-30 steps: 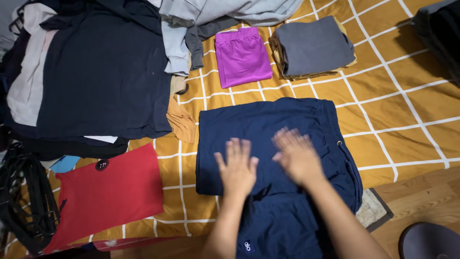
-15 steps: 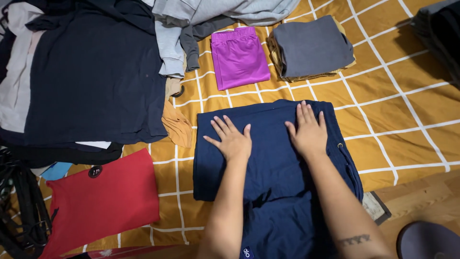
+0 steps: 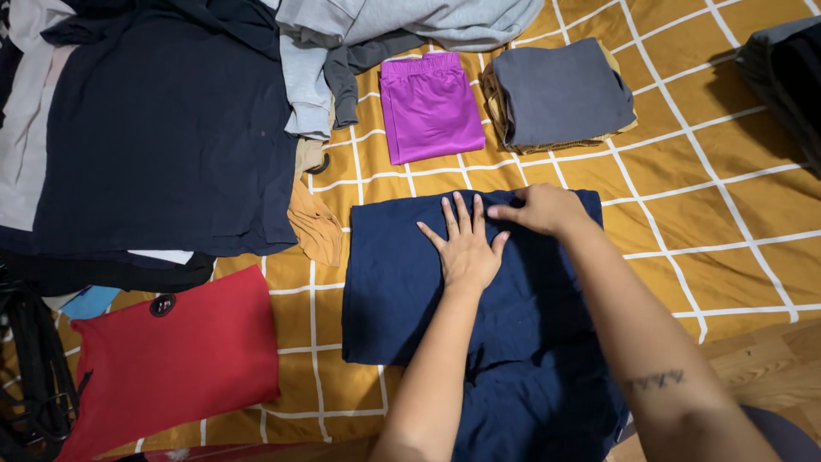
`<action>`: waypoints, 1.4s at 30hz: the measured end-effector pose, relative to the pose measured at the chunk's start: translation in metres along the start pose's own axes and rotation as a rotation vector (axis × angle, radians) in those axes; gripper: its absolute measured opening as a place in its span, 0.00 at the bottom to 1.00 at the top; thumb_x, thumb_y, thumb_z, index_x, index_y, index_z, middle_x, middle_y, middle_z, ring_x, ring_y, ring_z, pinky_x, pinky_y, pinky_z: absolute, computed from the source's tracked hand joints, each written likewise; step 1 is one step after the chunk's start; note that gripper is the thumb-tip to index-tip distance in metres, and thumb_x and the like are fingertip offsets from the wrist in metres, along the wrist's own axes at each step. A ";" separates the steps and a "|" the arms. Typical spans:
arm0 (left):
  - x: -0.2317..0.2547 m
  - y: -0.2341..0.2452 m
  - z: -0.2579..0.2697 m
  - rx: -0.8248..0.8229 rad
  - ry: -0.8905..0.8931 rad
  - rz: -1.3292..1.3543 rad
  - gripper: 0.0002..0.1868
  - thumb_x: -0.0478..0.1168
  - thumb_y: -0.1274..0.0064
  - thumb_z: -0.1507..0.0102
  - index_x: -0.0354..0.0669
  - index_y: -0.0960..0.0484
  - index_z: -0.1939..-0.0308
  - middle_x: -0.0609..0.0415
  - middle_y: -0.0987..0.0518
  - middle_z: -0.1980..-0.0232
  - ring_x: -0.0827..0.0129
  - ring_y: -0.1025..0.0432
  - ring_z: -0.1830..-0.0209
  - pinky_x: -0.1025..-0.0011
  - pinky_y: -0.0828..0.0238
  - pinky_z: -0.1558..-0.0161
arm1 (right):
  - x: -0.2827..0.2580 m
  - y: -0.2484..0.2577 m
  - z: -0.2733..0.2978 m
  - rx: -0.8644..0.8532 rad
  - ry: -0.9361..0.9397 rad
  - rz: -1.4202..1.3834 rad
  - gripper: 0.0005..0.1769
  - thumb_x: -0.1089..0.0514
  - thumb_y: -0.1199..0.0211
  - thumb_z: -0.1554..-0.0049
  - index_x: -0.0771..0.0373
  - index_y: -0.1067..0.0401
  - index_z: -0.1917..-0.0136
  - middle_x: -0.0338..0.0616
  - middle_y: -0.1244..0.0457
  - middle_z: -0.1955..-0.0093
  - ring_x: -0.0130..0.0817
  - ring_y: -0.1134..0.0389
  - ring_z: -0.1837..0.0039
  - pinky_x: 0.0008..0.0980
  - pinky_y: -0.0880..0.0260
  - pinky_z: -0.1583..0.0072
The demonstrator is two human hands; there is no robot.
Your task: Folding various garments including shirts and shorts on a bed.
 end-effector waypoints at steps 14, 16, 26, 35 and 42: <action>0.001 0.012 0.001 -0.050 0.016 0.029 0.47 0.71 0.58 0.37 0.60 0.51 0.20 0.40 0.61 0.17 0.43 0.69 0.16 0.18 0.84 0.35 | 0.032 -0.006 -0.043 -0.037 0.236 0.010 0.27 0.37 0.32 0.47 0.56 0.23 0.43 0.48 0.29 0.45 0.46 0.28 0.41 0.43 0.29 0.41; 0.002 0.010 0.001 -0.062 0.024 0.031 0.47 0.71 0.58 0.37 0.60 0.51 0.19 0.40 0.61 0.17 0.43 0.69 0.16 0.18 0.83 0.35 | 0.023 -0.010 -0.041 0.050 0.261 -0.135 0.23 0.40 0.34 0.46 0.57 0.22 0.45 0.47 0.28 0.47 0.44 0.26 0.44 0.42 0.28 0.42; 0.001 0.010 0.003 0.007 0.014 0.019 0.48 0.71 0.56 0.39 0.61 0.51 0.20 0.41 0.59 0.17 0.47 0.67 0.17 0.16 0.81 0.36 | -0.008 -0.018 -0.045 0.228 0.008 0.176 0.32 0.31 0.32 0.46 0.64 0.21 0.50 0.55 0.31 0.49 0.54 0.30 0.46 0.50 0.29 0.49; 0.002 0.011 0.005 -0.010 -0.003 0.009 0.47 0.70 0.55 0.39 0.67 0.50 0.20 0.42 0.59 0.16 0.46 0.67 0.17 0.16 0.82 0.36 | -0.007 -0.023 -0.040 0.286 0.068 0.032 0.22 0.37 0.43 0.36 0.54 0.23 0.42 0.52 0.29 0.54 0.54 0.28 0.50 0.53 0.31 0.48; 0.003 0.017 0.001 -0.122 0.029 0.042 0.43 0.70 0.57 0.37 0.67 0.48 0.22 0.42 0.61 0.17 0.44 0.71 0.17 0.17 0.85 0.35 | -0.028 -0.005 0.033 0.701 0.340 0.389 0.38 0.39 0.35 0.47 0.62 0.31 0.30 0.50 0.35 0.38 0.47 0.34 0.37 0.53 0.41 0.32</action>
Point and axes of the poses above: each hand's wrist, its own z-axis away from the middle knuckle, its own y-axis out of the back of the hand, x = y × z, the point moved 8 cm from there along -z, towards the middle knuckle
